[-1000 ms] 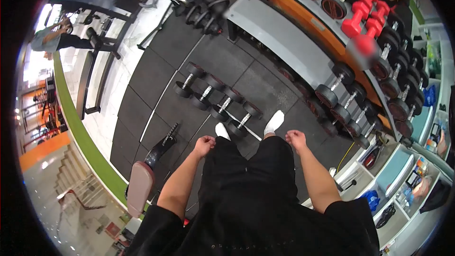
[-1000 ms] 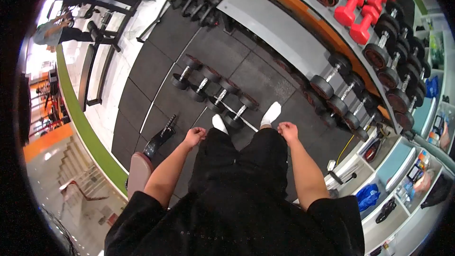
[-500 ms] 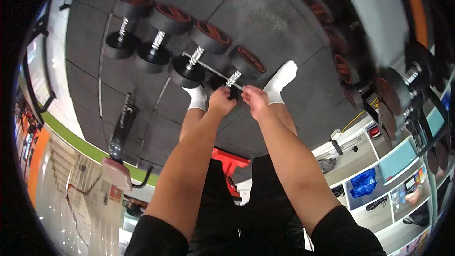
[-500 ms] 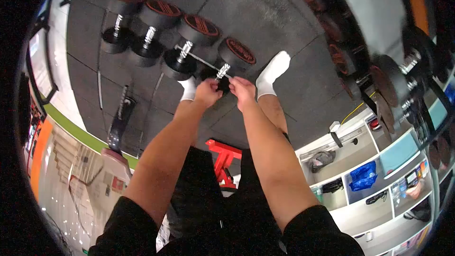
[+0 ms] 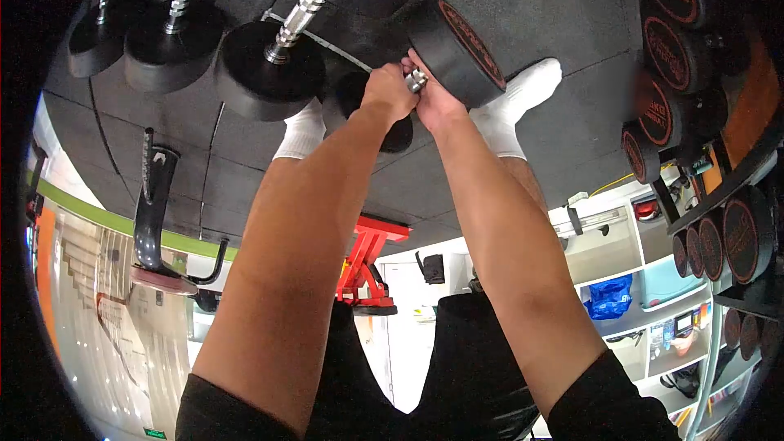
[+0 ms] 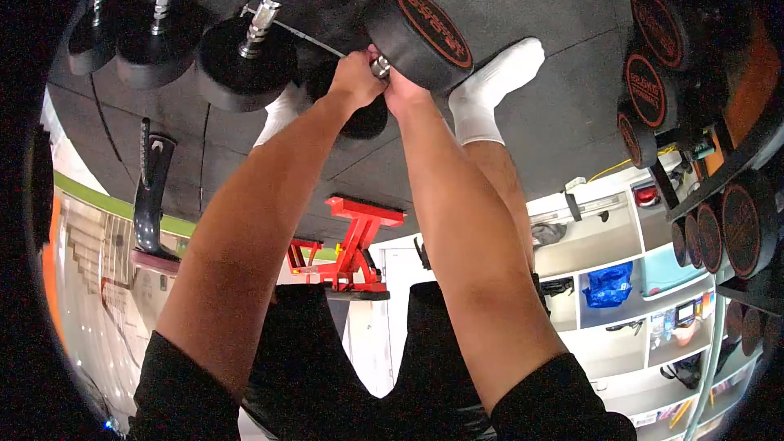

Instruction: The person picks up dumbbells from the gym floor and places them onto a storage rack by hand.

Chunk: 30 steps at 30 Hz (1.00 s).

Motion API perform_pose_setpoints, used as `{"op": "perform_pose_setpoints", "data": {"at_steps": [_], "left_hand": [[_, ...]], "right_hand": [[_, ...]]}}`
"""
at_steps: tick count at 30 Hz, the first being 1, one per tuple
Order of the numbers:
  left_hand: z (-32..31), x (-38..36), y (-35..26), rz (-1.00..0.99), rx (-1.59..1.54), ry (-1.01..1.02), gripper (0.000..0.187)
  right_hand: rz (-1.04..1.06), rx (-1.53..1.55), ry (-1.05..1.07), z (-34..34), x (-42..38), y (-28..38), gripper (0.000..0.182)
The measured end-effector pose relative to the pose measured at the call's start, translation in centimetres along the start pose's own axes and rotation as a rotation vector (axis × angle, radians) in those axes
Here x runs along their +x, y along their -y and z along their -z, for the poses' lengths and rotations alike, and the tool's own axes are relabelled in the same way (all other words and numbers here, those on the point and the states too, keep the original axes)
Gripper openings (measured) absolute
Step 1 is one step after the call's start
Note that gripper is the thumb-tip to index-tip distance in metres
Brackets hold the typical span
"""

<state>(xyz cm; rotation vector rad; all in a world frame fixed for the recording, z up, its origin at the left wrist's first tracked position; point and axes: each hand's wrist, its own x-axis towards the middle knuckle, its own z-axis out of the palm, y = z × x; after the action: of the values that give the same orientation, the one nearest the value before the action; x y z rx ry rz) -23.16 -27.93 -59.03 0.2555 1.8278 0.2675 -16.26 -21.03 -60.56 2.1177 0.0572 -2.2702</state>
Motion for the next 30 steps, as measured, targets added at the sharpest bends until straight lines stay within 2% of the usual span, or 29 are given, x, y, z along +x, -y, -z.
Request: {"op": "perform_pose_setpoints", "data": {"at_steps": [2,3,6,8,11,12,14,15,19,21,24,26,30], "left_hand": [[-0.3,0.6,0.8,0.055,-0.052,0.083,0.042],[-0.8,0.7,0.8,0.078,-0.046,0.037,0.046],[-0.8,0.7,0.8,0.029,0.066,0.123,0.049],[0.5,0.2,0.1,0.069,0.042,0.170,0.049],[0.4,0.5,-0.3,0.153,-0.024,0.208,0.045],[0.0,0.6,-0.1,0.209,-0.065,0.200,0.042],[0.8,0.1,-0.9,0.251,-0.084,0.167,0.038],[1.3,-0.1,-1.4,0.292,-0.104,0.140,0.034],[2.1,-0.4,-1.2,0.277,-0.117,0.179,0.032],[2.3,-0.4,-1.4,0.281,-0.140,0.201,0.033],[1.5,-0.1,-1.3,0.321,-0.161,0.142,0.033],[2.0,-0.6,-1.7,0.304,-0.132,0.130,0.032],[1.9,-0.8,-1.8,0.260,-0.098,0.100,0.032]], "right_hand": [[-0.013,-0.147,0.065,0.1,0.0,0.8,0.018],[-0.013,-0.148,0.059,0.0,0.1,1.1,0.018],[-0.024,-0.195,0.128,0.7,0.1,1.4,0.016],[-0.137,-0.156,0.227,0.7,-0.5,1.9,0.014],[-0.006,-0.136,0.272,0.4,-0.4,1.4,0.014],[-0.003,-0.137,0.272,0.2,-0.2,1.0,0.014],[0.031,-0.044,-0.007,0.1,0.8,-0.1,0.015],[0.088,-0.001,0.095,0.3,1.0,-0.5,0.013],[0.076,-0.184,0.050,0.4,2.0,-1.2,0.013],[0.051,-0.259,-0.007,-0.4,1.6,-0.8,0.024],[-0.025,-0.281,0.037,-0.1,1.8,-0.7,0.032],[0.017,-0.332,0.072,-0.1,1.9,-0.3,0.035],[-0.059,-0.373,0.141,0.1,2.1,-0.3,0.035]]}}
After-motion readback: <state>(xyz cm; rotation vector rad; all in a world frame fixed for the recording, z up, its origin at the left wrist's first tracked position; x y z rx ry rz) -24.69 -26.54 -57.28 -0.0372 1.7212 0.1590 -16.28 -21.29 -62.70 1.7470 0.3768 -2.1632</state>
